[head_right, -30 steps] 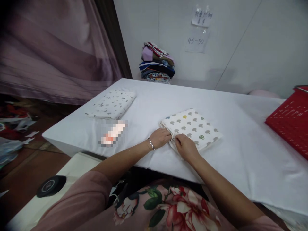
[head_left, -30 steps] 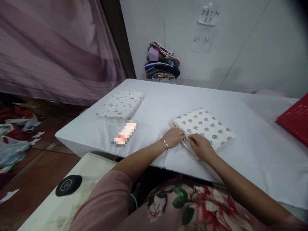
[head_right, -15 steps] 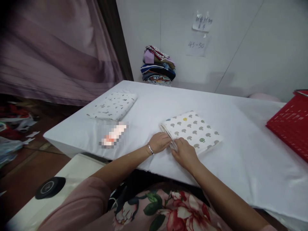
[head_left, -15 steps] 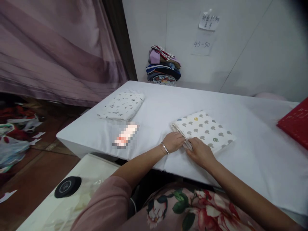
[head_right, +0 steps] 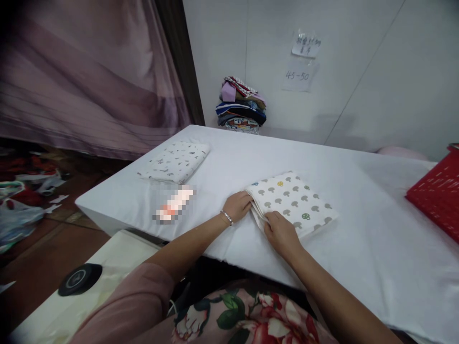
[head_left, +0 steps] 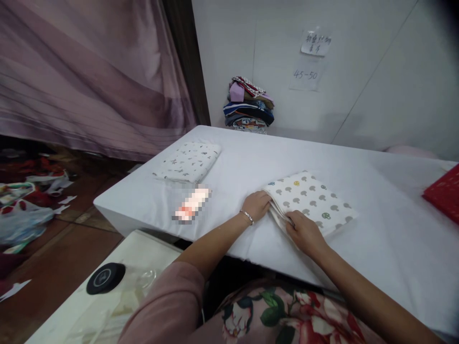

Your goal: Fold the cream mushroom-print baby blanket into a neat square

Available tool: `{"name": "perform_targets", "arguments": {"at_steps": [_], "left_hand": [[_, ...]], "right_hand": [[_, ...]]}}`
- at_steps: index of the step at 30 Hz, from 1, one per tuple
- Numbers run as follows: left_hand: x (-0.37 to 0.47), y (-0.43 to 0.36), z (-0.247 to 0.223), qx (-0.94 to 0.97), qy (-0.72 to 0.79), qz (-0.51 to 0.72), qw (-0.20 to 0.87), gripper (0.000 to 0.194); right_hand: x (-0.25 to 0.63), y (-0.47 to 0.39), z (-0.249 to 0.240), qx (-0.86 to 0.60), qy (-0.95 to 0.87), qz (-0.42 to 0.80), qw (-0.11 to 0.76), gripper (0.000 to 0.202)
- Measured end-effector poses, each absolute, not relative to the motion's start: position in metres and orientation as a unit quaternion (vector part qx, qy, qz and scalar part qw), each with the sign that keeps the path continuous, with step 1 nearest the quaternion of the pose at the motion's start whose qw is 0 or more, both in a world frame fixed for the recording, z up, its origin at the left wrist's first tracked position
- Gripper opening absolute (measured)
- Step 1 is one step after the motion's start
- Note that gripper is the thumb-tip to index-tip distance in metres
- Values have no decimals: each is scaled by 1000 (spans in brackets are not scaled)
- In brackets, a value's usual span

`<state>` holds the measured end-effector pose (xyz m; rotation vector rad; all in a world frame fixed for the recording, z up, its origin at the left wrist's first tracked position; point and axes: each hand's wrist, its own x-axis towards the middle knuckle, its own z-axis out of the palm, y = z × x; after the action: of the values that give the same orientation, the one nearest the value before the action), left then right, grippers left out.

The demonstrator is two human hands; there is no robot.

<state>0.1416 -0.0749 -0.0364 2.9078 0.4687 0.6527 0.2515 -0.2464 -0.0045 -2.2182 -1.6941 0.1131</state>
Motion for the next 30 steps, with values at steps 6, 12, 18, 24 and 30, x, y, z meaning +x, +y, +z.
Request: {"name": "perform_targets", "arguments": {"at_steps": [6,12,18,24,30], "left_hand": [[147,-64,-30,953,244,180,-7,18],[145,-61,-29,950,231,210,-32,16],[143,-51,-33,947,215,240,-20,14],[146,-51,-34,942,224,249,14,11],[146,-44,-33,948,207,240,8,33]], "right_hand": [[251,-246,-6,-784,-595,47,171,21],[250,-245,-6,-785,-596,45,161,21],[250,-245,-7,-784,-604,34,140,21],[248,-245,-6,-783,-608,26,129,21],[245,-242,-8,-785,-608,25,119,20]]}}
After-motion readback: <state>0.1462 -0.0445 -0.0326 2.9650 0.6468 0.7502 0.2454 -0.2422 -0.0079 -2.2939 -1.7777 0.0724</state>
